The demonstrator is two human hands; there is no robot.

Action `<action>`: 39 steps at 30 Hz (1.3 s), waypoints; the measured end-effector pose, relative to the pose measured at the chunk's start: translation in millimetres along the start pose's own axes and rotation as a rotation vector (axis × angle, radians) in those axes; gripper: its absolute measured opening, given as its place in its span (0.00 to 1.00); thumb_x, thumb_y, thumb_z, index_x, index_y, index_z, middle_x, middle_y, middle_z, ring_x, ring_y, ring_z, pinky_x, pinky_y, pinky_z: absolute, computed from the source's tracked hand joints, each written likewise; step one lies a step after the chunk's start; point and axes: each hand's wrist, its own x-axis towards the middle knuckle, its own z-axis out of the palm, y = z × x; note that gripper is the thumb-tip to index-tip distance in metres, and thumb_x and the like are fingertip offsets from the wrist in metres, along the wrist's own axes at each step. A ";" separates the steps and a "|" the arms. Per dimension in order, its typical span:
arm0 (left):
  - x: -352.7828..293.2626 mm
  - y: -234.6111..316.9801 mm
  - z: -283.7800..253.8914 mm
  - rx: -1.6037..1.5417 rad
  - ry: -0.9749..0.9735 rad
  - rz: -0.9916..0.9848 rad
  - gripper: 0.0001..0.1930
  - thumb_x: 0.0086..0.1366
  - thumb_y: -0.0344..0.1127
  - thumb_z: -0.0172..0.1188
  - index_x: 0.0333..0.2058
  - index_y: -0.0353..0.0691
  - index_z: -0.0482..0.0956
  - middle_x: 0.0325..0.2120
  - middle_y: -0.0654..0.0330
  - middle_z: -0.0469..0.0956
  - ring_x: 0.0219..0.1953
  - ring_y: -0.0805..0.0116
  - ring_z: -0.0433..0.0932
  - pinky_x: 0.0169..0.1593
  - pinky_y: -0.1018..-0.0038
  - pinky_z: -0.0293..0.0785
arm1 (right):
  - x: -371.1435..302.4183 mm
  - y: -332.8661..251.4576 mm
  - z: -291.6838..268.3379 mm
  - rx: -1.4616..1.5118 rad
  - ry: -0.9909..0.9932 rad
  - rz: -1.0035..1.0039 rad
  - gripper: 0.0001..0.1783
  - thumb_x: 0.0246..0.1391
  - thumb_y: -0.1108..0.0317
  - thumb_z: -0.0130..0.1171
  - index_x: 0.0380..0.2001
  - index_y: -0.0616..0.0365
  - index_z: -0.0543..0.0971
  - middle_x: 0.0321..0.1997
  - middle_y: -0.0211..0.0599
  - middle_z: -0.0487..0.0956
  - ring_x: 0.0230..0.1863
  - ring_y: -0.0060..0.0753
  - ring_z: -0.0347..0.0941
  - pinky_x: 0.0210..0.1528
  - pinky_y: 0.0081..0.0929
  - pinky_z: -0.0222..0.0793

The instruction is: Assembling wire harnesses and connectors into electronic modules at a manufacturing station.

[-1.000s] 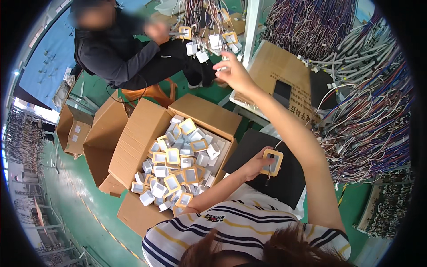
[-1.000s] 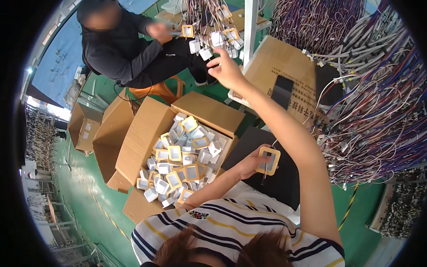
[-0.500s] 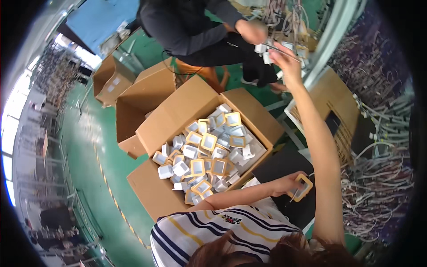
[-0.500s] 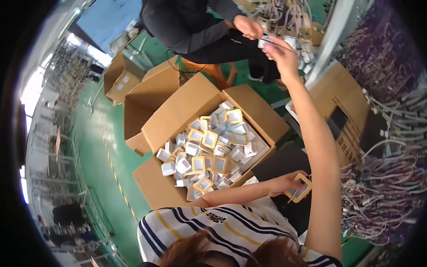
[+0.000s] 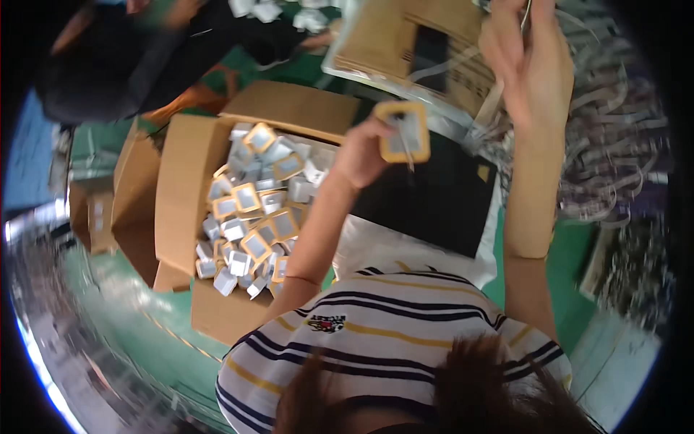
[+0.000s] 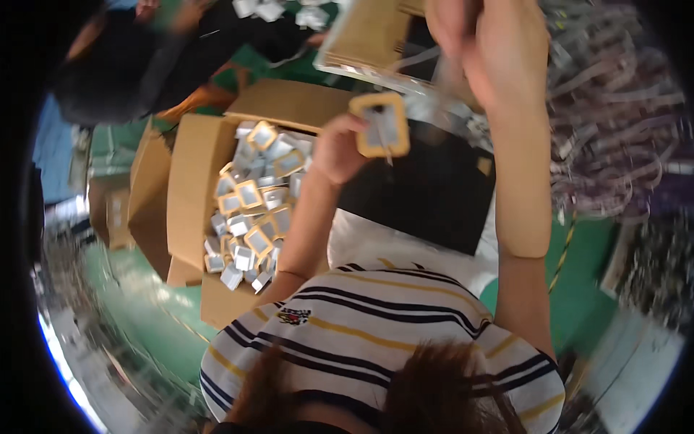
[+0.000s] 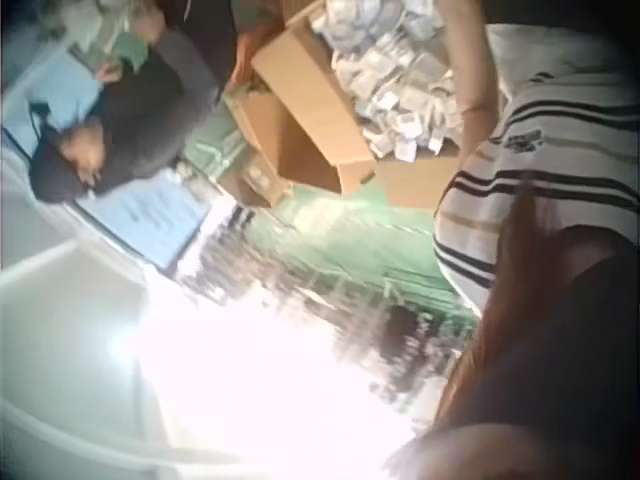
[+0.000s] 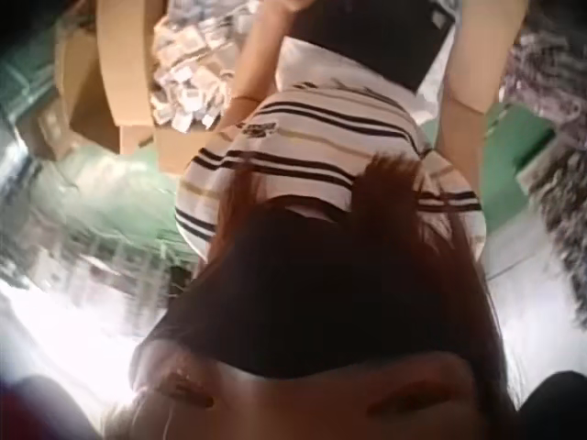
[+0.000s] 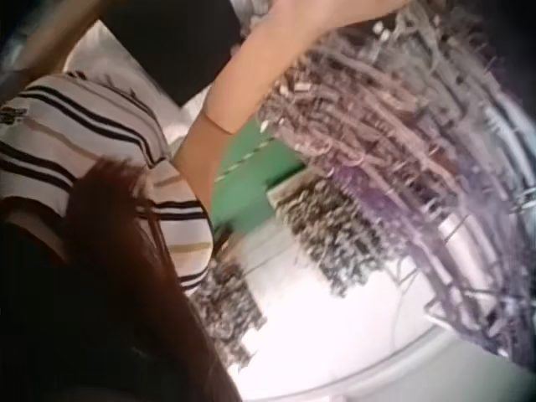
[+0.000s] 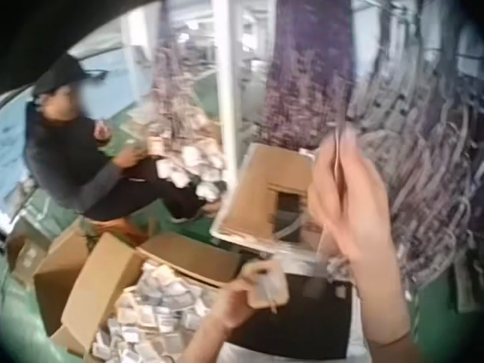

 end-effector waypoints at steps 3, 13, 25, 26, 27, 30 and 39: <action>13.3 6.6 5.2 0.079 -0.074 0.032 0.32 0.47 0.29 0.52 0.56 0.38 0.64 0.48 0.55 0.70 0.51 0.56 0.71 0.56 0.57 0.69 | -82.2 -3.1 -7.6 -0.321 0.293 0.416 0.26 0.68 0.51 0.32 0.33 0.60 0.74 0.15 0.24 0.67 0.07 0.12 0.51 0.11 0.13 0.44; 12.2 -18.0 57.0 0.436 -0.157 0.134 0.35 0.44 0.27 0.51 0.56 0.38 0.59 0.48 0.57 0.66 0.53 0.62 0.66 0.56 0.64 0.66 | -191.4 28.3 -9.2 -0.262 0.445 0.589 0.10 0.58 0.64 0.59 0.32 0.62 0.77 0.15 0.24 0.69 0.13 0.12 0.62 0.14 0.12 0.54; 10.3 -23.2 71.6 0.519 -0.140 0.132 0.35 0.53 0.16 0.53 0.58 0.35 0.47 0.48 0.41 0.68 0.52 0.52 0.73 0.49 0.59 0.78 | -190.3 43.6 -22.6 -0.292 0.476 0.530 0.15 0.54 0.61 0.64 0.21 0.58 0.76 0.16 0.19 0.68 0.17 0.08 0.55 0.19 0.13 0.45; 11.0 -23.8 71.9 0.558 -0.156 0.143 0.35 0.53 0.15 0.53 0.58 0.34 0.47 0.48 0.40 0.70 0.51 0.52 0.74 0.48 0.61 0.79 | -190.1 44.0 -23.7 -0.285 0.478 0.536 0.15 0.54 0.61 0.64 0.21 0.58 0.76 0.16 0.19 0.68 0.17 0.08 0.55 0.19 0.13 0.45; 11.7 -23.0 72.5 0.558 -0.149 0.136 0.35 0.53 0.15 0.53 0.58 0.34 0.47 0.48 0.40 0.70 0.51 0.52 0.74 0.48 0.61 0.79 | -188.8 43.7 -25.5 -0.316 0.472 0.534 0.15 0.54 0.61 0.64 0.21 0.59 0.76 0.16 0.19 0.68 0.17 0.08 0.56 0.19 0.13 0.46; 15.5 -18.2 76.5 0.645 -0.148 0.115 0.35 0.55 0.16 0.57 0.57 0.33 0.48 0.44 0.43 0.74 0.45 0.54 0.78 0.44 0.67 0.82 | -186.6 40.9 -31.2 -0.363 0.480 0.586 0.15 0.54 0.62 0.64 0.20 0.59 0.76 0.15 0.19 0.68 0.17 0.08 0.57 0.18 0.12 0.47; 13.5 -21.6 95.1 0.680 -0.004 0.000 0.40 0.51 0.09 0.55 0.61 0.41 0.50 0.48 0.48 0.69 0.50 0.56 0.74 0.46 0.67 0.79 | -194.2 33.5 -48.8 -0.291 0.385 0.620 0.10 0.54 0.65 0.63 0.33 0.62 0.80 0.24 0.25 0.76 0.23 0.11 0.66 0.23 0.12 0.59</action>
